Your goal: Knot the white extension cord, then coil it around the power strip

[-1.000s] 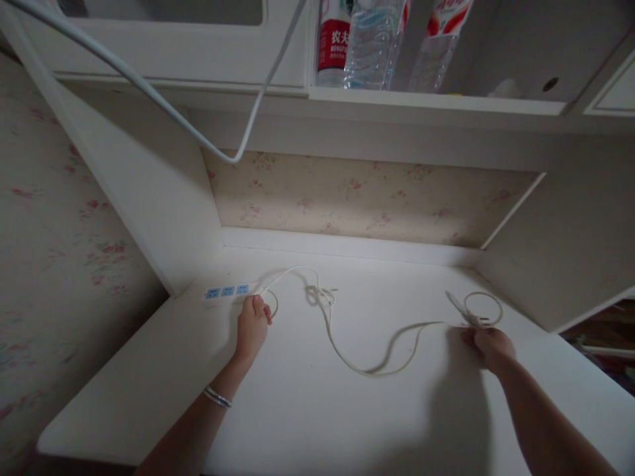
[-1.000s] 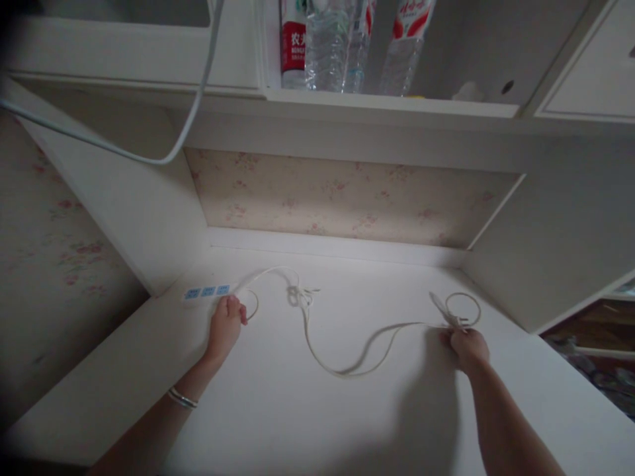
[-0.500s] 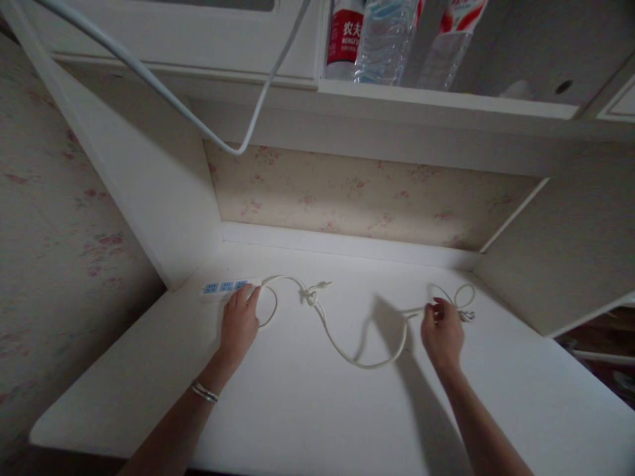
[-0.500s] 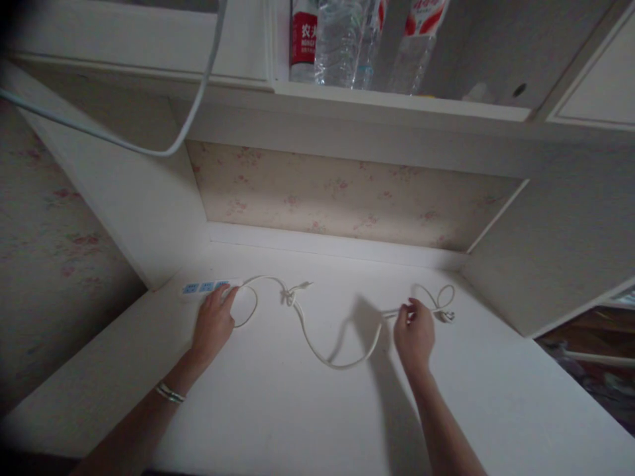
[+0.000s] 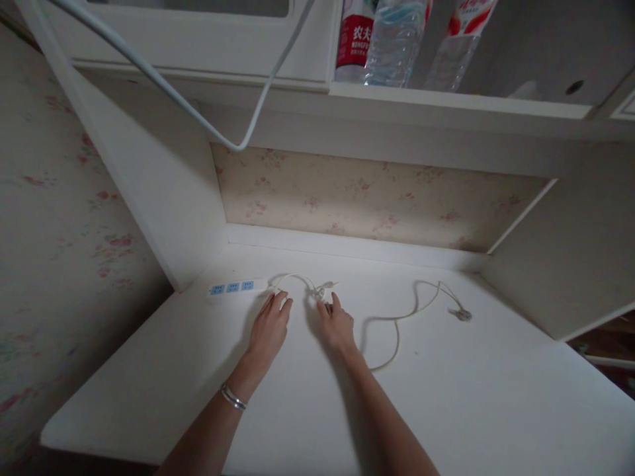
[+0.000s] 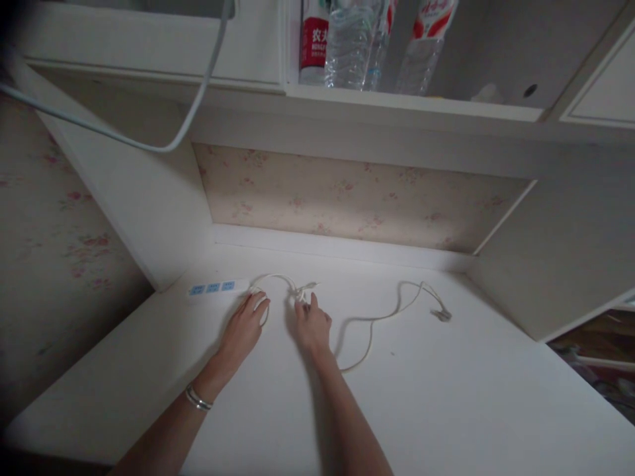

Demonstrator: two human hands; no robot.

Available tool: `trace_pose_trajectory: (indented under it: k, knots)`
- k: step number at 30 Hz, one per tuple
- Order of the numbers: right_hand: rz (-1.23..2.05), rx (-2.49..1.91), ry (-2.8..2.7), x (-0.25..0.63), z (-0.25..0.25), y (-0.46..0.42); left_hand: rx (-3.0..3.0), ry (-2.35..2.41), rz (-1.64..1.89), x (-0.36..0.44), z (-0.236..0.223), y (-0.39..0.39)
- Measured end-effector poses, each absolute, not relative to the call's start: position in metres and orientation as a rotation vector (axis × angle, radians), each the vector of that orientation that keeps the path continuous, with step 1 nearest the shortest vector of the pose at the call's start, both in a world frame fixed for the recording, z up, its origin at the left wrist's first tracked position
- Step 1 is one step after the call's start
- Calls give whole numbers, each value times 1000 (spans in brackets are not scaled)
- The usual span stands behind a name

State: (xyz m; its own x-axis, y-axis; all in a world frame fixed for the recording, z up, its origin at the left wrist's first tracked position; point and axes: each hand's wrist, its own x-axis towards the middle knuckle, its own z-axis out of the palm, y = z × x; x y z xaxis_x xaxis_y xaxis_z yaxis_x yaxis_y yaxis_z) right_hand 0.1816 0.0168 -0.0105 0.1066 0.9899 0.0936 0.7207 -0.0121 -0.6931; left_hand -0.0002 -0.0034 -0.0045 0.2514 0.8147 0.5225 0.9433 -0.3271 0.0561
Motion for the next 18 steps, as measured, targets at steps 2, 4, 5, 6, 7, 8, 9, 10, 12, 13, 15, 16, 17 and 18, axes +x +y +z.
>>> trace_pose_trajectory:
  k: [2, 4, 5, 6, 7, 8, 9, 10, 12, 13, 15, 16, 17, 18]
  knots:
    - [573, -1675, -1721, 179, -11, 16, -2254, -1651, -719, -3, -5, -5]
    - [554, -1500, -1750, 178, -11, 11, -2251, -1673, -728, -5, -6, -5]
    - [544, -1416, -1759, 179, -10, 7, -2247, -1690, -725, -6, -6, -4]
    - [534, -1351, -1770, 181, -8, 2, -2236, -1715, -719, -8, -7, -3]
    - [525, -1305, -1786, 185, -6, -3, -2220, -1748, -710, -10, -8, -2]
    - [520, -1273, -1811, 190, -5, -9, -2203, -1787, -697, -13, -9, 0]
    - [518, -1249, -1845, 195, -3, -14, -2186, -1831, -679, -15, -10, 2]
    - [518, -1226, -1884, 201, -1, -19, -2175, -1872, -657, -17, -11, 4]
    - [521, -1195, -1949, 213, 1, -29, -2183, -1928, -607, -20, -12, 7]
    - [523, -1185, -1969, 218, 1, -33, -2199, -1938, -589, -21, -12, 8]
    - [527, -1185, -1970, 225, 0, -39, -2235, -1918, -596, -16, -11, 7]
    - [534, -1191, -1950, 227, -1, -41, -2255, -1893, -635, -12, -10, 6]
    - [542, -1196, -1923, 228, -1, -42, -2286, -1860, -698, -5, -8, 3]
    - [549, -1199, -1895, 229, -2, -42, -2328, -1819, -790, 3, -5, 0]
